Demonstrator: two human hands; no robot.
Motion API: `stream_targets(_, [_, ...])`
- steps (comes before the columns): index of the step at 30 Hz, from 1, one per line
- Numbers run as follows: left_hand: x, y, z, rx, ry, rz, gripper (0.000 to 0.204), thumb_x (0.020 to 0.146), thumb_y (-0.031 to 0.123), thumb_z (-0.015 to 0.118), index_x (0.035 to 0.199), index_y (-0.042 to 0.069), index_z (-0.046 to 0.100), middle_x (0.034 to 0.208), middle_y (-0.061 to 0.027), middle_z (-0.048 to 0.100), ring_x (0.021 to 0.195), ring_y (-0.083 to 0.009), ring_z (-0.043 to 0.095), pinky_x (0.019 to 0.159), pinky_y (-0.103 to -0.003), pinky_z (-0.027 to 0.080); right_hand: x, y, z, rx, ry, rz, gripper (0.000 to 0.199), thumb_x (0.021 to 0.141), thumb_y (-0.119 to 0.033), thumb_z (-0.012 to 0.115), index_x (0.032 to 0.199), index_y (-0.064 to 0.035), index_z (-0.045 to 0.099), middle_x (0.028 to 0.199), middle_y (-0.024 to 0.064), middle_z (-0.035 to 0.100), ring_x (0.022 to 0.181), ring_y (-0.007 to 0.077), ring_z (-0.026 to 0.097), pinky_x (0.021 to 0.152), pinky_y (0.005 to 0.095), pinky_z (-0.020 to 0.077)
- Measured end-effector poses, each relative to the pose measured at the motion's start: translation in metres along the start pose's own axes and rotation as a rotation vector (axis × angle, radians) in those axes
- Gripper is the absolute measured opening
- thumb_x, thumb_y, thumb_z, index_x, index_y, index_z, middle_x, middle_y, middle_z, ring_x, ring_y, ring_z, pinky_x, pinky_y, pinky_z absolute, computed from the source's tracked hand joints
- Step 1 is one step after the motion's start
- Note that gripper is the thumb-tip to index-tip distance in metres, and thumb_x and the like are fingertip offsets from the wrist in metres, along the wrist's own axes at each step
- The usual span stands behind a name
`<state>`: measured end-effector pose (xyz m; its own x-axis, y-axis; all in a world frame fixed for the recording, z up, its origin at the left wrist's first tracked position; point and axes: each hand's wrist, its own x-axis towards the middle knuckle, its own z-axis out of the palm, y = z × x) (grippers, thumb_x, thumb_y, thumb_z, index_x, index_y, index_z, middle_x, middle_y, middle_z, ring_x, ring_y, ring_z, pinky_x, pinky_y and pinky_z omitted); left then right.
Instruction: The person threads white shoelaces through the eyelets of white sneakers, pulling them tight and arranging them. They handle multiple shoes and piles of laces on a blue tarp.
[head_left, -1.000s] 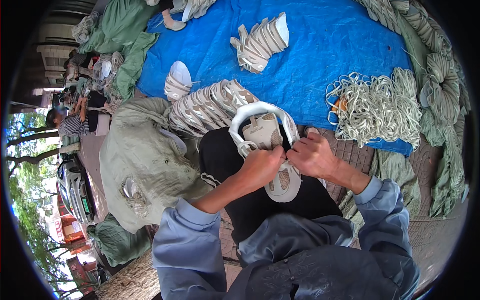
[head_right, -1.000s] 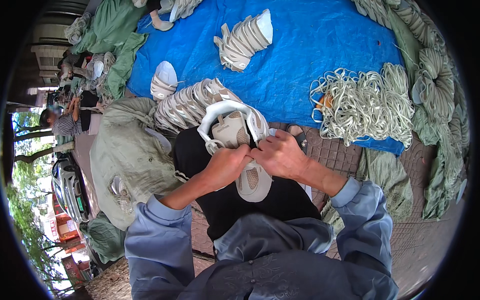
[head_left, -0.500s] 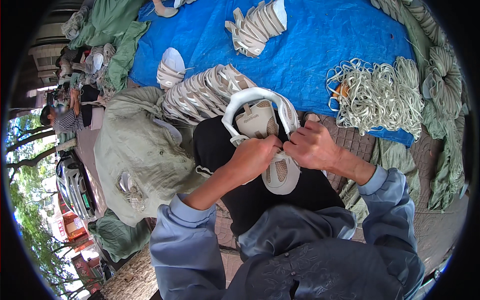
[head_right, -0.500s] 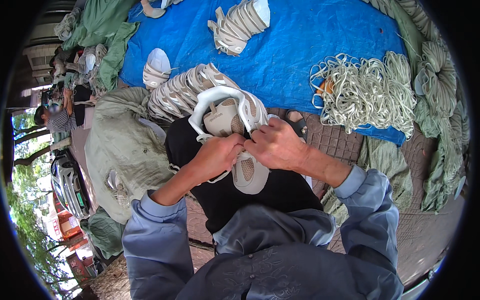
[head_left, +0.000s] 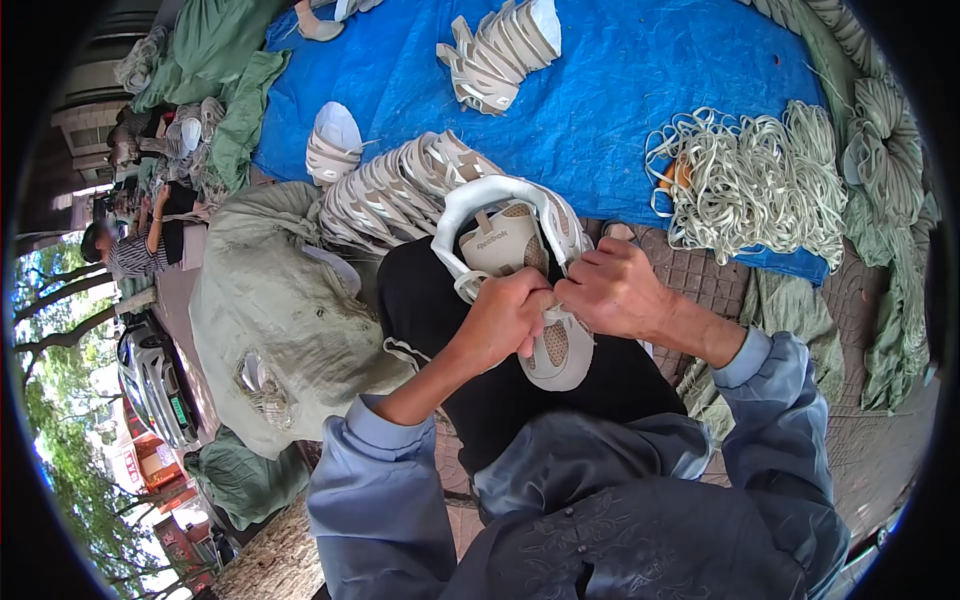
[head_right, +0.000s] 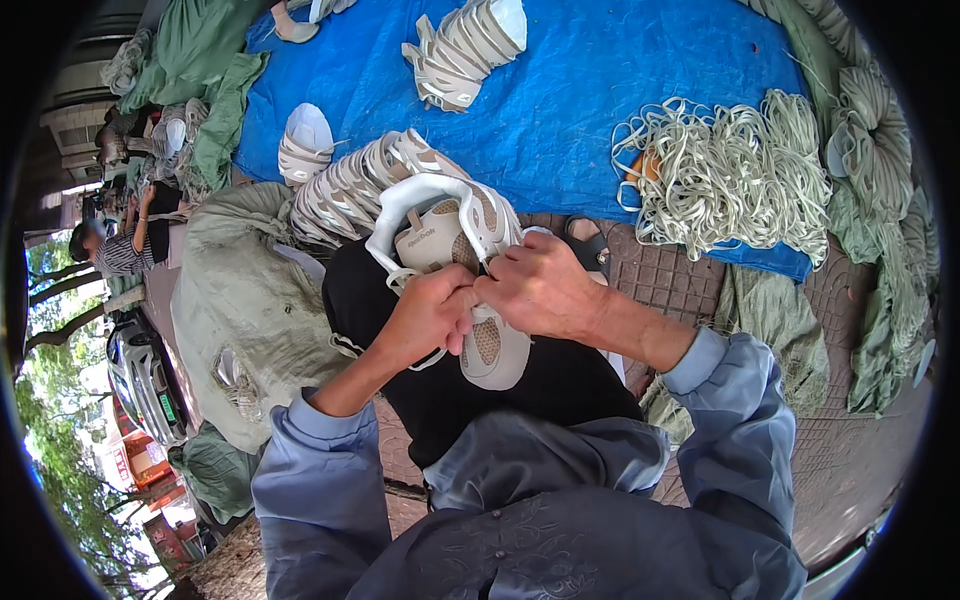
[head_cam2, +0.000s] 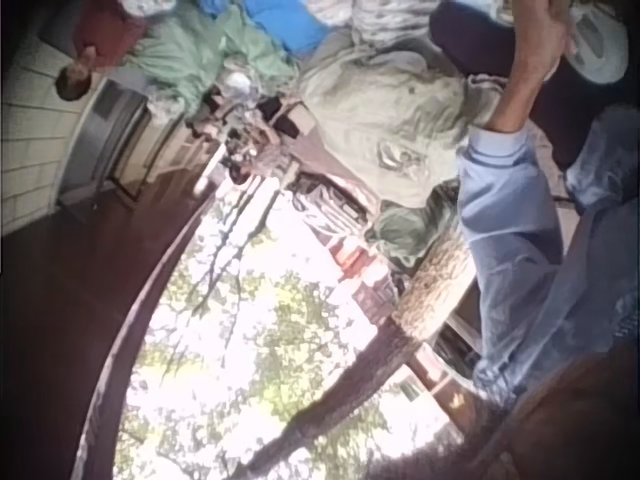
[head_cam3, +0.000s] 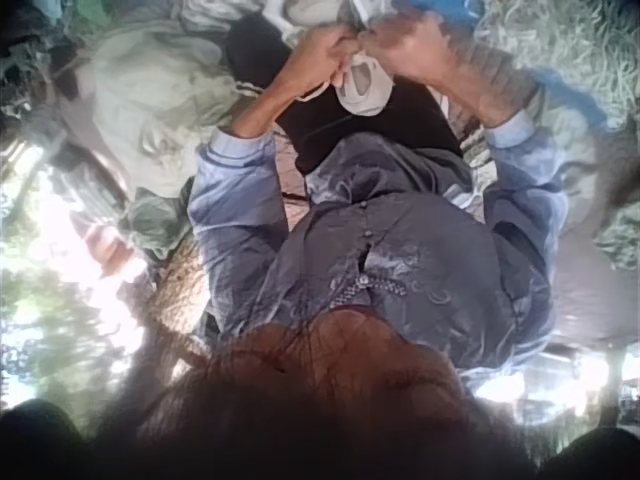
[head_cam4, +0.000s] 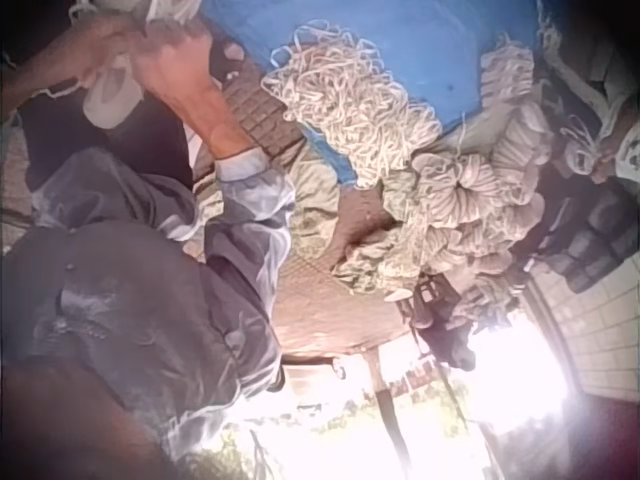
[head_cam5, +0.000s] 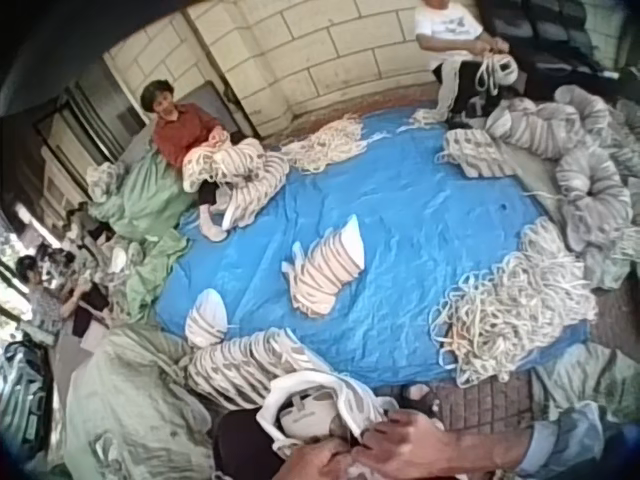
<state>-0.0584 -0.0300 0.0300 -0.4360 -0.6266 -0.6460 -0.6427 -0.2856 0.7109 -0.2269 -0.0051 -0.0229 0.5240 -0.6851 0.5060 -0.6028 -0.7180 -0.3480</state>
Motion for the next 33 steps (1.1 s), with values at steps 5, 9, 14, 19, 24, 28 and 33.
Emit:
stream_targets(5, [-0.003,-0.003,0.0,0.091,-0.001,0.01,0.013,0.084,0.008,0.047,0.084,-0.003,0.054,0.053,-0.0091,0.051,0.04,-0.0154,0.052,0.04,-0.029,0.041,-0.002,-0.001,0.002,-0.005,-0.002,-0.006,0.009,0.058,-0.017,0.055,0.06,-0.0113,0.049,0.055,-0.0011,0.043,0.053,0.0128,0.051,0.051,0.0272,0.038])
stream_targets(9, [-0.003,-0.016,0.005,0.262,0.133,0.229,0.01,0.083,0.009,0.048,0.081,0.0,0.053,0.054,-0.0097,0.052,0.046,-0.0181,0.055,0.046,-0.03,0.043,0.004,-0.001,0.0,0.049,-0.038,0.045,0.009,0.059,-0.016,0.057,0.06,-0.0104,0.05,0.056,0.0011,0.045,0.056,0.0157,0.053,0.052,0.0296,0.0398])
stream_targets(14, [-0.015,-0.007,-0.014,-0.123,0.459,0.2,0.011,0.085,0.009,0.045,0.082,0.002,0.052,0.053,-0.0014,0.048,0.046,-0.0055,0.044,0.043,-0.021,0.036,-0.004,0.007,0.003,0.223,-0.086,0.187,0.013,0.061,-0.016,0.063,0.062,-0.0082,0.052,0.06,0.0055,0.049,0.06,0.023,0.056,0.055,0.0356,0.0423])
stream_targets(19, [-0.043,0.006,-0.041,-0.389,0.481,0.345,0.01,0.089,0.01,0.042,0.089,0.004,0.05,0.052,0.0008,0.043,0.041,-0.0016,0.03,0.037,-0.016,0.023,0.023,-0.003,-0.021,0.561,-0.154,0.429,0.019,0.063,-0.016,0.067,0.077,-0.005,0.06,0.066,0.0076,0.052,0.065,0.025,0.056,0.058,0.0344,0.0445])
stream_targets(24, [-0.029,0.01,-0.027,-0.012,0.724,0.626,0.007,0.088,0.008,0.045,0.09,0.003,0.05,0.064,-0.003,0.057,0.056,-0.0074,0.054,0.05,-0.021,0.042,0.049,-0.021,-0.011,0.789,0.056,0.408,0.026,0.067,-0.013,0.069,0.091,-0.0045,0.062,0.073,0.0073,0.057,0.064,0.0172,0.056,0.059,0.0278,0.044])
stream_targets(28, [-0.023,0.008,-0.017,-0.352,0.658,0.622,0.011,0.09,0.011,0.043,0.09,0.002,0.048,0.076,-0.0081,0.06,0.079,-0.0158,0.059,0.068,-0.026,0.045,0.052,-0.03,0.008,1.281,0.133,0.756,0.011,0.073,-0.004,0.064,0.083,0.0004,0.063,0.076,0.0021,0.059,0.071,0.0052,0.051,0.062,0.0215,0.0414])
stream_targets(33, [-0.014,-0.001,-0.014,-0.841,0.479,0.655,0.011,0.09,0.01,0.04,0.092,0.001,0.046,0.081,-0.0108,0.06,0.087,-0.023,0.059,0.077,-0.032,0.046,0.056,-0.035,0.021,1.343,0.055,0.868,0.01,0.071,-0.001,0.064,0.081,0.0003,0.064,0.075,0.0006,0.059,0.071,0.0059,0.05,0.064,0.0206,0.0404])
